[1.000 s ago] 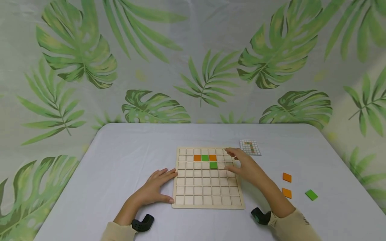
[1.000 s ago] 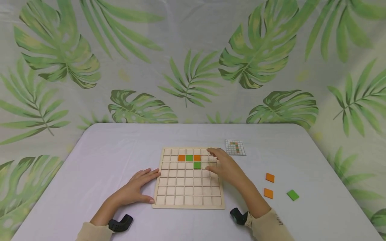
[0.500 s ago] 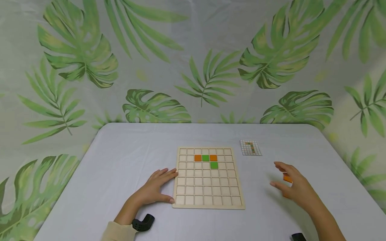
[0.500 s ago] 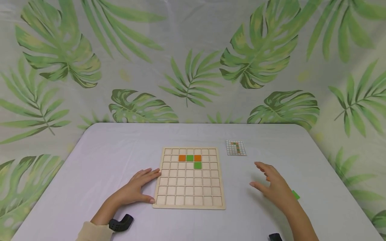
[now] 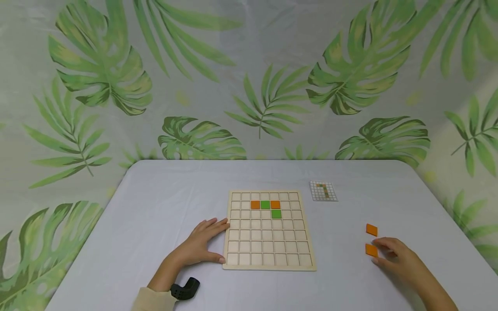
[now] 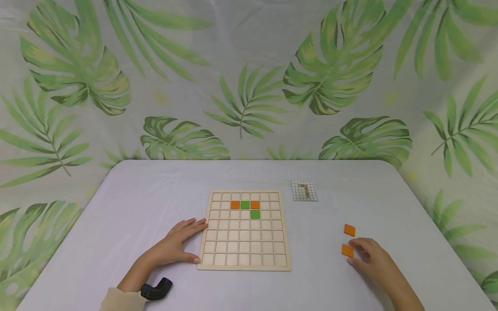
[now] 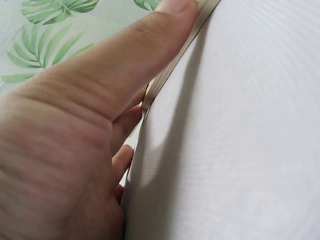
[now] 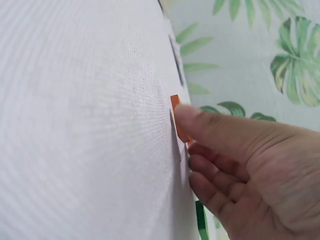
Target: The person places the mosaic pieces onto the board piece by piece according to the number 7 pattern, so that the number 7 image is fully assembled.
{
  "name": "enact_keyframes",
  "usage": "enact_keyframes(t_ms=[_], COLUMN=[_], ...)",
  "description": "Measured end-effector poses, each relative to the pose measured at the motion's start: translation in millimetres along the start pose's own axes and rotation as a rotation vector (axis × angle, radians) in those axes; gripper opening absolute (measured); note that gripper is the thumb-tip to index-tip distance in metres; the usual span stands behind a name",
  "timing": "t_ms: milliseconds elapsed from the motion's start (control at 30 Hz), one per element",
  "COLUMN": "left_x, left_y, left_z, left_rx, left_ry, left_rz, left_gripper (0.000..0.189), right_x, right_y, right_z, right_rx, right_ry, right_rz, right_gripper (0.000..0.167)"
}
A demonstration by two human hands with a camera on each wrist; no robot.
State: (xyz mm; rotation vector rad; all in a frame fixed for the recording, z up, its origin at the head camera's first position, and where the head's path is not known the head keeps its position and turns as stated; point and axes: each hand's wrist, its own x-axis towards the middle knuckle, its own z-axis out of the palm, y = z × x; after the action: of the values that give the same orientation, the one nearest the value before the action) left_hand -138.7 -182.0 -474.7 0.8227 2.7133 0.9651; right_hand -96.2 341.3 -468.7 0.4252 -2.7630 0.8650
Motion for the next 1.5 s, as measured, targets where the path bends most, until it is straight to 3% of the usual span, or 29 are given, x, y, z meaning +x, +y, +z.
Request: enact_keyframes(t_ms=[333, 633, 800, 1033, 1267, 1500], left_x=[0.0, -0.4, -0.4, -0.4, -0.3, -0.4], left_y=[-0.7, -0.2, -0.1, -0.9, -0.4, 0.1], left_z=[0.5, 1.0, 0.7, 0.7, 0.6, 0.5], left_rx=[0.016, 0.015, 0.014, 0.023, 0.015, 0.007], left_ry=[0.005, 0.003, -0.003, 0.001, 0.000, 0.001], left_rz=[-0.002, -0.012, -0.012, -0.006, -0.009, -0.007], left_gripper=[0.092, 0.091, 0.091, 0.091, 0.092, 0.091], right_x=[7.3, 47.8, 73.2, 100.6, 115.6, 119.9], right_y=[-10.5, -54.0, -77.8, -104.6, -121.0, -124.4], right_z=[-5.1, 1.3, 18.6, 50.8, 82.7, 105.7], right_rx=[-0.052, 0.004, 0.021, 0.063, 0.138, 0.163], right_ry=[-0.062, -0.137, -0.149, -0.249, -0.336, -0.327], right_rz=[0.041, 0.008, -0.061, -0.110, -0.116, -0.131], right_gripper=[0.027, 0.032, 0.031, 0.029, 0.026, 0.026])
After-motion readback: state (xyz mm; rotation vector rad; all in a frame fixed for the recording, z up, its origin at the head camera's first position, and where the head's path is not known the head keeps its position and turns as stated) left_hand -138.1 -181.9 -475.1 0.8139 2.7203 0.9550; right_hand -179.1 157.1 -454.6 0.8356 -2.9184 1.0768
